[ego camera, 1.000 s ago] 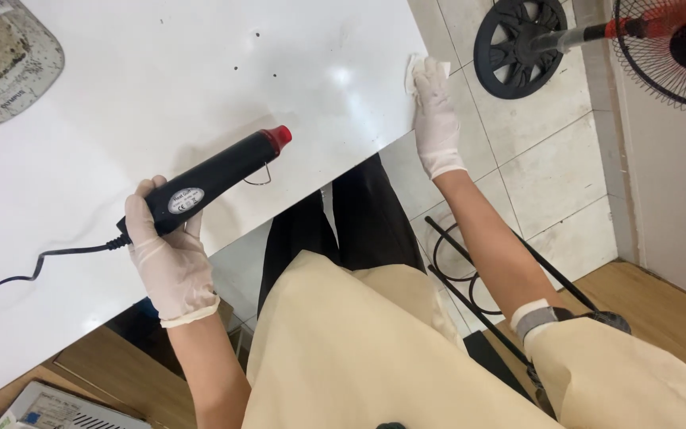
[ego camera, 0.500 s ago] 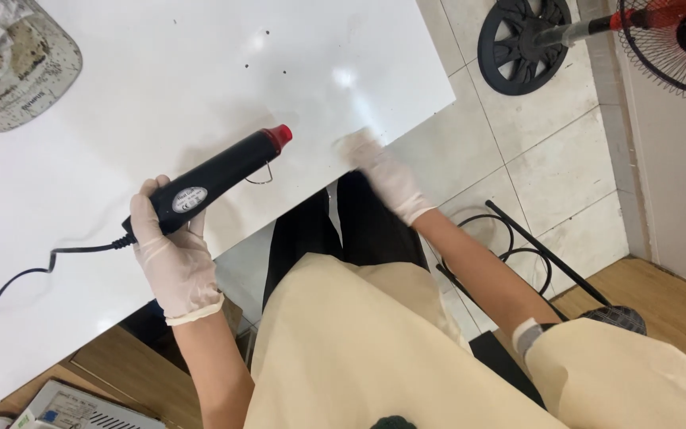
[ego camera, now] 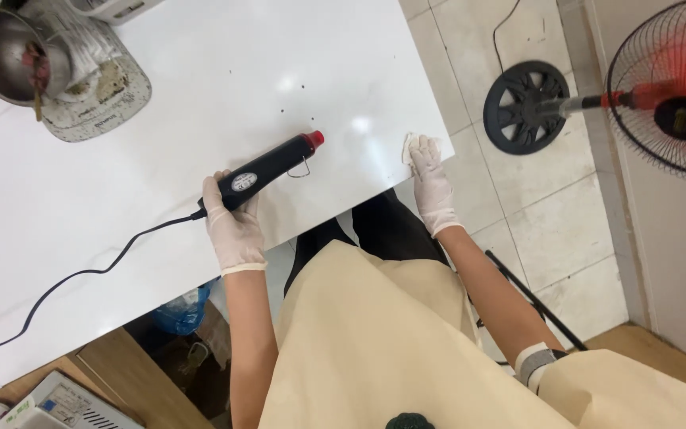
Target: Cleaning a white work surface using a cloth and a heat tool.
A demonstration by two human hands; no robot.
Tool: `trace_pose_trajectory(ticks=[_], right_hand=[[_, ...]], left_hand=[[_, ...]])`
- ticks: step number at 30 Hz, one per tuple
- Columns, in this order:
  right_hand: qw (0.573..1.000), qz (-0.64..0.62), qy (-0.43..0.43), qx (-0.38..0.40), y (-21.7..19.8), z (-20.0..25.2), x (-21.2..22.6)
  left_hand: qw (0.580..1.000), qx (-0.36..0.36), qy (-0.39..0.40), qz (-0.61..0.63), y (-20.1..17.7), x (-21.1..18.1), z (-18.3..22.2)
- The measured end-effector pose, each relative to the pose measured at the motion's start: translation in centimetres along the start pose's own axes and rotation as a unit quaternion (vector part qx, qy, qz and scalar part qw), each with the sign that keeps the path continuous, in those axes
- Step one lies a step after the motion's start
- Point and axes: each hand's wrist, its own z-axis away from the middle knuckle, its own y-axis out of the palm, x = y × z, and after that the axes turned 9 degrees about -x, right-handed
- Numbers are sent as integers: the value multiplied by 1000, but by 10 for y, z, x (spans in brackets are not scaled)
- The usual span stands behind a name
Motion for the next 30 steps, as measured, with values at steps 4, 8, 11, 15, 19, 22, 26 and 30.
trace_pose_trajectory(ticks=[4,8,11,15,19,22,26,30], right_hand=[[996,18,-65,52,-15,-27,-9],[982,10,-177,62,-14,-66,-22],[973,-20,-219,72,-12,-81,-33],[961,-56,-256,91,-14,-102,-36],[952,-79,-270,120,-20,-111,-39],[949,-77,-287,104,-16,-117,-43],[956,-66,-259,121,-19,-118,-38],[960,-57,-245,119,-20,-120,-31]], left_hand=[[1000,-10,-8,26,15,7,-4],[1000,-7,-5,26,24,12,-3],[1000,-24,7,19,27,12,9],[998,-51,23,-11,22,17,16],[997,-68,23,7,14,27,19],[997,-72,18,14,18,28,17],[996,-89,7,0,21,29,12],[996,-91,-6,-1,26,26,7]])
